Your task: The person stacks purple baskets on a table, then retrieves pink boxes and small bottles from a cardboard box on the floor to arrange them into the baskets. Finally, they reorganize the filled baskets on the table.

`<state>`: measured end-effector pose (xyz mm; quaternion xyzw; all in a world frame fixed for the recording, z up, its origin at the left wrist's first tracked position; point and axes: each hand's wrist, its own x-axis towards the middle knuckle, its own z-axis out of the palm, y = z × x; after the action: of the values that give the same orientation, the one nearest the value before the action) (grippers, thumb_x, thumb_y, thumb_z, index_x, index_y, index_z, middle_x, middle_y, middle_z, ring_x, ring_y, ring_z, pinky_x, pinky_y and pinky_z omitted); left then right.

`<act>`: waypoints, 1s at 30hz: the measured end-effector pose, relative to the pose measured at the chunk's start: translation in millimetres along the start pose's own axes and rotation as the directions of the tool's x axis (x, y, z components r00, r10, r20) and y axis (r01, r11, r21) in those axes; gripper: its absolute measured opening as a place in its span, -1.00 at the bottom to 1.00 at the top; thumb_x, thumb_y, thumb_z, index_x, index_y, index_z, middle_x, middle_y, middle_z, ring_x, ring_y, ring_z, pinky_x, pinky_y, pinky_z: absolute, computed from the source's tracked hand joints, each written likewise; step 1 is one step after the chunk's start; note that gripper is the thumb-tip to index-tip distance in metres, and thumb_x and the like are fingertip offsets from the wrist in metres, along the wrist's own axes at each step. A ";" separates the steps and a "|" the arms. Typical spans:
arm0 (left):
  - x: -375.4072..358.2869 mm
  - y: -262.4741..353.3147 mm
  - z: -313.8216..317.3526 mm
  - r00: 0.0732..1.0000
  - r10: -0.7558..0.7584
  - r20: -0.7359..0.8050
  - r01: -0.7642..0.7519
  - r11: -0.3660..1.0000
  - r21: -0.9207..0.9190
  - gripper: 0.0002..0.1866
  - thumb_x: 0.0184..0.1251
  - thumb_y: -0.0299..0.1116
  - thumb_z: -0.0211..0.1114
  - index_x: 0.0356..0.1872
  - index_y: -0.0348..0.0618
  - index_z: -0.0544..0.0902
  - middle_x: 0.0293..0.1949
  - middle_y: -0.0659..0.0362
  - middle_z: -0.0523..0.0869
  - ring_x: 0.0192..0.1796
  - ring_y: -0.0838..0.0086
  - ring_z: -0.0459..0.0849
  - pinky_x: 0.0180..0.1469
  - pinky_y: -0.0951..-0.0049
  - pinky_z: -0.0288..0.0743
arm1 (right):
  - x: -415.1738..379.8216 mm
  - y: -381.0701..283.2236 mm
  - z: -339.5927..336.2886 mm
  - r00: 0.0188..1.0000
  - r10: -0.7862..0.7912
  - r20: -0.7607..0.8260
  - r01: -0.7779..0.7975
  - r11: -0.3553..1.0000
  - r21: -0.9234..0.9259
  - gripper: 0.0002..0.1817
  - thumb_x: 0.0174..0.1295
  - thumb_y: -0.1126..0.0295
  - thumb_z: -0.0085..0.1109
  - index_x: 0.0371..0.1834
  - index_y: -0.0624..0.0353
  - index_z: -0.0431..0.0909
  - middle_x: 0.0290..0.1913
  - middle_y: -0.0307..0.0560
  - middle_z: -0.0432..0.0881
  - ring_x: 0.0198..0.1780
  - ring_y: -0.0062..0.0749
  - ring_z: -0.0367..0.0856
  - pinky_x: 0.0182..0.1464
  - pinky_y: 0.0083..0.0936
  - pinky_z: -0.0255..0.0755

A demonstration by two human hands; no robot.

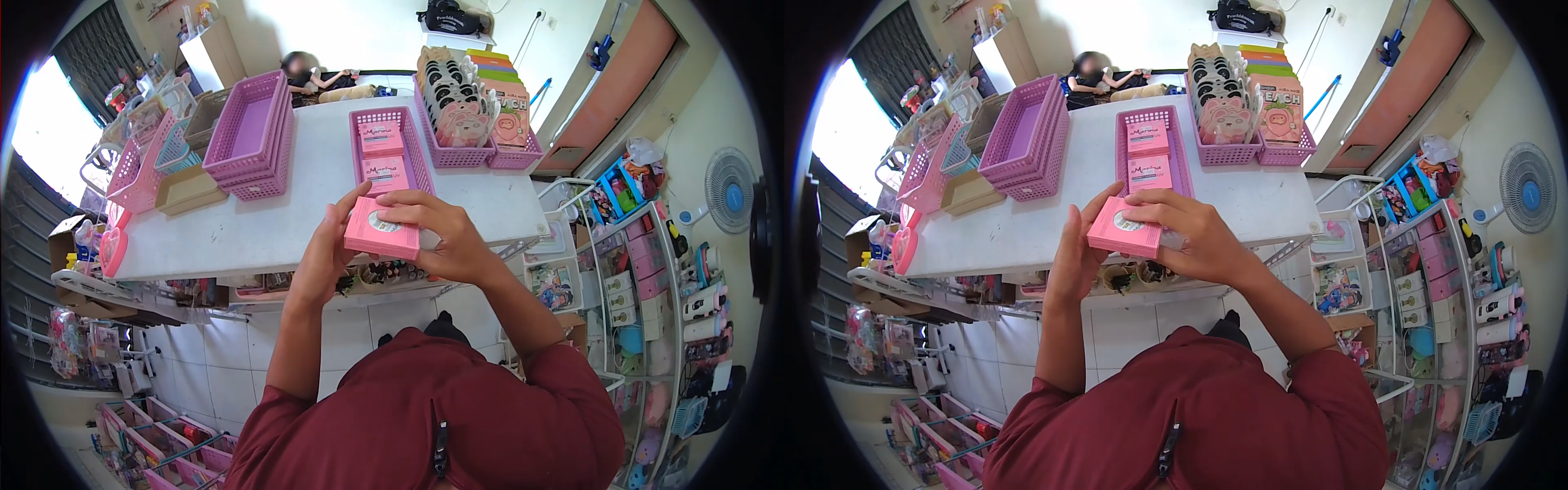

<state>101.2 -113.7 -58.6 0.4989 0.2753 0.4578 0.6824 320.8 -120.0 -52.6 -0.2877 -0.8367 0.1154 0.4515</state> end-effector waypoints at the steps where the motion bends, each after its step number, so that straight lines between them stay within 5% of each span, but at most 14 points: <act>1: 3.5 0.0 -7.2 0.996 0.019 0.085 -0.031 0.990 0.140 -0.32 0.77 0.08 -0.21 0.59 -0.26 0.31 0.17 0.10 0.62 0.07 0.50 0.62 0.16 0.39 0.55 | -1.0 2.5 3.0 0.994 0.103 -0.041 -0.096 0.984 0.150 -0.47 0.06 0.46 0.51 0.18 0.02 0.68 0.21 -0.03 0.72 0.16 -0.08 0.73 0.15 -0.24 0.61; 3: 13.9 -1.9 -15.7 0.992 0.054 0.114 -0.084 0.957 0.276 -0.29 0.76 0.16 -0.24 0.53 -0.26 0.40 0.07 0.15 0.64 -0.03 0.54 0.58 0.02 0.46 0.54 | -2.0 4.0 6.6 0.994 0.096 -0.060 -0.085 0.982 0.171 -0.57 0.27 0.44 0.41 0.22 0.16 0.63 0.13 -0.02 0.75 0.11 -0.12 0.76 0.15 -0.28 0.63; 5: 19.6 -4.3 -20.9 0.947 0.223 0.232 -0.298 0.879 0.373 -0.41 0.75 0.06 -0.06 0.35 -0.28 0.56 -0.07 0.20 0.69 -0.11 0.60 0.58 -0.09 0.52 0.49 | -6.5 -0.1 11.1 0.778 0.622 0.090 -0.506 0.535 0.676 -0.63 0.45 0.35 0.30 0.24 0.27 0.57 0.05 -0.02 0.75 0.08 -0.29 0.77 0.10 -0.37 0.64; 6: 19.9 -0.8 -14.5 0.947 0.221 0.234 -0.297 0.880 0.371 -0.41 0.75 0.06 -0.06 0.35 -0.28 0.56 -0.07 0.20 0.69 -0.11 0.60 0.58 -0.09 0.52 0.49 | -4.7 -2.6 9.1 0.776 0.624 0.088 -0.507 0.535 0.676 -0.63 0.45 0.35 0.30 0.24 0.27 0.57 0.05 -0.02 0.75 0.08 -0.29 0.77 0.10 -0.37 0.64; 8: 20.1 10.1 2.3 0.992 0.120 0.029 -0.120 0.885 0.449 -0.60 0.69 -0.11 0.17 0.17 -0.28 0.65 -0.19 0.25 0.71 -0.23 0.67 0.55 -0.20 0.57 0.43 | 2.7 -9.7 2.3 0.661 0.701 0.266 -0.615 0.304 0.728 -0.55 0.54 0.28 0.21 0.33 0.34 0.45 0.00 -0.03 0.74 0.04 -0.44 0.75 0.00 -0.48 0.61; 15: 36.9 6.4 -15.2 0.990 0.124 -0.066 -0.101 0.955 0.279 -0.71 0.63 -0.27 0.27 0.11 -0.29 0.65 -0.19 0.24 0.74 -0.22 0.71 0.63 -0.18 0.59 0.52 | 2.9 -8.3 -0.9 0.766 0.621 0.165 -0.556 0.513 0.654 -0.33 0.40 0.27 0.40 0.46 0.30 0.32 0.11 -0.01 0.68 0.06 -0.42 0.69 0.01 -0.47 0.57; 17: 40.4 9.2 5.3 0.922 0.244 -0.299 -0.262 0.965 -0.022 -0.72 0.57 -0.33 0.34 0.09 -0.31 0.60 -0.18 0.21 0.76 -0.18 0.65 0.70 -0.09 0.52 0.61 | -2.3 -4.5 6.5 0.825 0.536 -0.181 -0.471 0.828 0.305 -0.22 0.22 0.27 0.54 0.46 0.24 0.36 0.31 0.10 0.55 0.23 -0.24 0.61 0.18 -0.28 0.55; 18: 40.9 6.1 8.6 0.921 0.248 -0.301 -0.266 0.964 -0.020 -0.72 0.57 -0.33 0.34 0.09 -0.31 0.60 -0.18 0.21 0.76 -0.18 0.65 0.70 -0.09 0.52 0.61 | 3.5 -6.6 6.2 0.827 0.532 -0.180 -0.467 0.829 0.306 -0.22 0.22 0.27 0.54 0.46 0.24 0.36 0.31 0.10 0.55 0.23 -0.24 0.61 0.18 -0.28 0.55; 20: 38.3 -2.8 11.9 0.934 0.265 -0.240 -0.267 0.963 0.023 -0.72 0.49 -0.40 0.41 0.05 -0.31 0.57 -0.15 0.16 0.76 -0.17 0.62 0.73 -0.06 0.49 0.66 | 18.3 -13.3 2.8 0.966 0.116 -0.232 -0.157 0.974 -0.165 -0.16 0.06 0.26 0.61 0.43 0.16 0.41 0.41 0.17 0.44 0.36 0.00 0.49 0.31 -0.13 0.46; 23: 37.9 2.0 8.1 0.972 0.215 -0.093 -0.205 0.973 0.110 -0.76 0.44 -0.45 0.45 -0.03 -0.28 0.57 -0.13 0.13 0.75 -0.09 0.61 0.71 -0.04 0.50 0.65 | 33.0 -0.4 -6.3 0.987 0.024 -0.160 -0.069 0.956 -0.284 -0.19 0.01 0.27 0.60 0.39 0.12 0.46 0.34 0.22 0.51 0.30 0.20 0.54 0.32 -0.07 0.47; 25: 40.7 6.1 4.1 0.979 0.172 -0.114 -0.163 0.983 0.082 -0.70 0.41 -0.39 0.48 0.00 -0.28 0.59 -0.14 0.16 0.75 0.00 0.57 0.70 0.05 0.43 0.59 | 42.7 12.4 -17.8 0.991 0.048 -0.126 -0.079 0.964 -0.255 -0.24 0.00 0.31 0.58 0.34 0.13 0.50 0.31 0.22 0.54 0.29 0.18 0.57 0.34 -0.08 0.47; 27: 42.0 3.8 -5.2 0.916 0.359 -0.177 -0.198 0.792 0.577 -0.56 0.29 -0.30 0.57 0.06 -0.29 0.61 -0.12 0.16 0.74 0.11 0.47 0.67 0.23 0.28 0.51 | 52.7 24.0 -27.1 0.994 0.071 -0.088 -0.089 0.970 -0.224 -0.29 -0.02 0.34 0.55 0.29 0.14 0.54 0.28 0.22 0.58 0.29 0.16 0.60 0.36 -0.10 0.46; 28: 36.2 6.3 -7.0 0.919 0.349 -0.186 -0.118 0.690 0.714 -0.18 0.05 -0.11 0.71 0.30 -0.29 0.53 0.15 0.03 0.67 0.32 0.24 0.58 0.45 0.16 0.36 | 57.3 28.8 -30.5 0.971 0.232 0.052 -0.209 0.937 -0.281 -0.34 -0.01 0.31 0.54 0.23 0.14 0.56 0.25 0.20 0.60 0.26 0.13 0.62 0.32 -0.07 0.48; 30: 33.8 -5.1 -18.4 0.928 0.362 -0.085 -0.180 0.638 0.749 -0.01 -0.06 -0.05 0.75 0.39 -0.27 0.46 0.30 -0.04 0.55 0.43 0.15 0.47 0.52 0.14 0.30 | 66.5 40.5 -30.0 0.908 0.384 0.166 -0.310 0.884 -0.351 -0.39 0.01 0.28 0.53 0.18 0.14 0.57 0.22 0.17 0.62 0.22 0.09 0.65 0.29 -0.05 0.50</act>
<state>102.2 -75.9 -67.1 0.7086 0.4319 0.4616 0.3134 332.3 -50.3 -8.2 -0.4869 -0.8253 0.0914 0.2708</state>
